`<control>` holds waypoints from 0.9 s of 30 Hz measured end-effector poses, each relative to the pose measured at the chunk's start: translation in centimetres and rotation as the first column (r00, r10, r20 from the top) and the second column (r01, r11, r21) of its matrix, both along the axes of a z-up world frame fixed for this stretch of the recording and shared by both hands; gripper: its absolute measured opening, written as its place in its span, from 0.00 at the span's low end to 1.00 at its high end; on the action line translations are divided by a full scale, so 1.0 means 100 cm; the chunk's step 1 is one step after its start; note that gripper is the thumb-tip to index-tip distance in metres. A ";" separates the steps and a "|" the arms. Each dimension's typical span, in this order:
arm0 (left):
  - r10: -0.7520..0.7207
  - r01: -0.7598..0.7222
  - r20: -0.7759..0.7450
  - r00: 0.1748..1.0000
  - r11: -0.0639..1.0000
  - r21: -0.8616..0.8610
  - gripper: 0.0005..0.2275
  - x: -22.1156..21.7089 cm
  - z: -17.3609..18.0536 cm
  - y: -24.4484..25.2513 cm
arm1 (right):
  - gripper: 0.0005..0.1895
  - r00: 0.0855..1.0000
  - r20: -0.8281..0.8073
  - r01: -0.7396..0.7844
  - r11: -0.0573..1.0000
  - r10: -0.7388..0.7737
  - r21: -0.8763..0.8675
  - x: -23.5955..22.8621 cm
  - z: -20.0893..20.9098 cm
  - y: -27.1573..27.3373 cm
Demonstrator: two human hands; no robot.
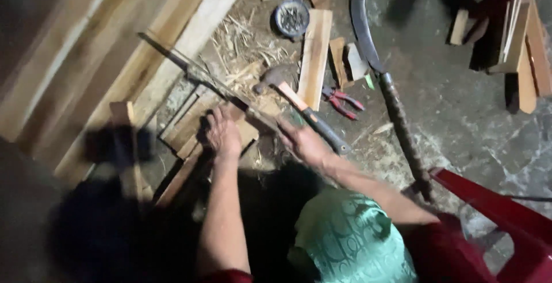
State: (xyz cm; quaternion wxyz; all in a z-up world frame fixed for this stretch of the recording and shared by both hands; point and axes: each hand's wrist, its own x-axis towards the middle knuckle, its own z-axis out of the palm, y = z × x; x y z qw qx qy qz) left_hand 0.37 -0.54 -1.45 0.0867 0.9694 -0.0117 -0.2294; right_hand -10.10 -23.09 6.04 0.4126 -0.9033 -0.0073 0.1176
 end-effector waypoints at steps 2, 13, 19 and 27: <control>-0.074 0.070 0.062 0.995 0.996 0.051 0.26 -0.007 0.005 -0.006 | 0.25 1.000 0.015 0.006 1.000 -0.006 -0.030 -0.015 -0.031 -0.005; -0.183 0.167 0.186 0.965 0.981 0.096 0.20 -0.021 0.043 -0.009 | 0.28 0.994 -0.063 0.087 0.993 -0.092 -0.075 -0.012 -0.011 0.011; -0.117 0.104 0.247 0.962 0.992 0.065 0.22 -0.004 0.051 -0.006 | 0.19 0.981 0.194 -0.004 0.999 0.013 -0.045 0.016 0.000 0.006; -0.106 0.100 0.202 0.974 0.994 0.041 0.21 0.003 0.012 0.007 | 0.22 0.966 -0.229 0.109 0.992 -0.120 -0.060 -0.133 0.064 -0.087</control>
